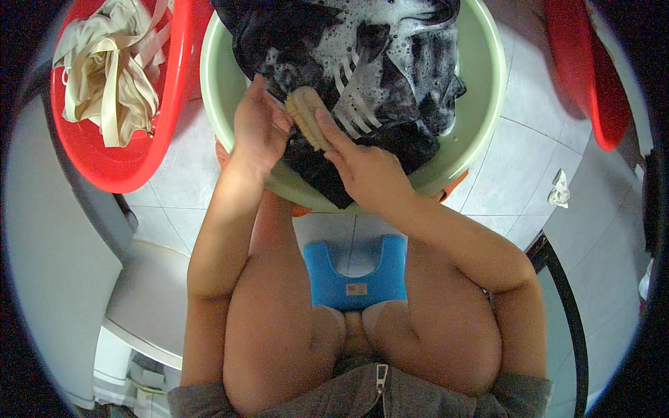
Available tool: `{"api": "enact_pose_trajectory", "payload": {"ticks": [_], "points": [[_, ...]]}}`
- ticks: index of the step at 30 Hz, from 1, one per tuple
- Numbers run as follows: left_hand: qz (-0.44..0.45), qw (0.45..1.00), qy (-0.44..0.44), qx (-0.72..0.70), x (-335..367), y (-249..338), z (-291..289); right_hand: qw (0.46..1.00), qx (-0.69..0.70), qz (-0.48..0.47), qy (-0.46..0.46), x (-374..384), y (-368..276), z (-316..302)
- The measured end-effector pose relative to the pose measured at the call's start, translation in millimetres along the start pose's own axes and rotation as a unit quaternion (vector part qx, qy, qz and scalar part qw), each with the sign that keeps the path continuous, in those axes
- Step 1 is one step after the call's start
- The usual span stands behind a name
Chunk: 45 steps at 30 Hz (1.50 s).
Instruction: The person sits on a small blue stool and hand-washes a black garment in a light green basin filled with soapy water. Using a wooden-handled brush, they scrub the fabric repeatedly, focusing on different sections of the garment. A red basin containing other clothes is visible to the left.
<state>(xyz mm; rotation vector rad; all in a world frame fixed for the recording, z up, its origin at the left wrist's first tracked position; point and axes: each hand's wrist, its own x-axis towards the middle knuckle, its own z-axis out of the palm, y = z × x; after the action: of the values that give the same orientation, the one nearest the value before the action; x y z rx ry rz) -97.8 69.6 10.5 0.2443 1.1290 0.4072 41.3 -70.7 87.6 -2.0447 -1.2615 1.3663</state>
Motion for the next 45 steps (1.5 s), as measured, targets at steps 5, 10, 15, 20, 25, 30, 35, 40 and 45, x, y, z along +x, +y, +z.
{"api": "enact_pose_trajectory", "payload": {"ticks": [5, 10, 15, 20, 25, 30, 35, 40, 45], "points": [[-0.024, 0.993, -0.093, -0.073, -6, -17, 11, 0.997, -0.030, 0.010, 0.069, 54, 9, -3], [-0.075, 0.990, -0.073, -0.090, -1, -7, 14, 0.994, 0.061, 0.030, 0.084, 65, 18, 0], [-0.011, 0.999, 0.031, -0.024, -25, -1, 58, 0.993, 0.089, 0.074, -0.025, 11, -4, 1], [-0.042, 0.995, -0.084, -0.017, -18, 1, 32, 0.992, 0.027, -0.034, 0.118, 39, 10, 11], [-0.021, 1.000, 0.007, -0.003, -29, -9, 64, 0.991, 0.091, 0.041, 0.084, 68, 17, -2], [-0.027, 0.998, -0.050, -0.037, -19, 4, 38, 0.994, 0.079, 0.066, -0.041, 9, -5, -3], [0.090, 0.987, -0.044, 0.126, -22, -11, 37, 0.999, 0.033, 0.026, 0.006, 20, -7, 0], [-0.025, 0.999, -0.019, -0.029, -18, -20, 60, 0.992, -0.069, -0.005, 0.104, 78, 19, -9], [0.157, 0.831, -0.084, 0.527, -7, -7, 45, 0.980, -0.174, 0.038, 0.090, 72, 43, -39]]}}
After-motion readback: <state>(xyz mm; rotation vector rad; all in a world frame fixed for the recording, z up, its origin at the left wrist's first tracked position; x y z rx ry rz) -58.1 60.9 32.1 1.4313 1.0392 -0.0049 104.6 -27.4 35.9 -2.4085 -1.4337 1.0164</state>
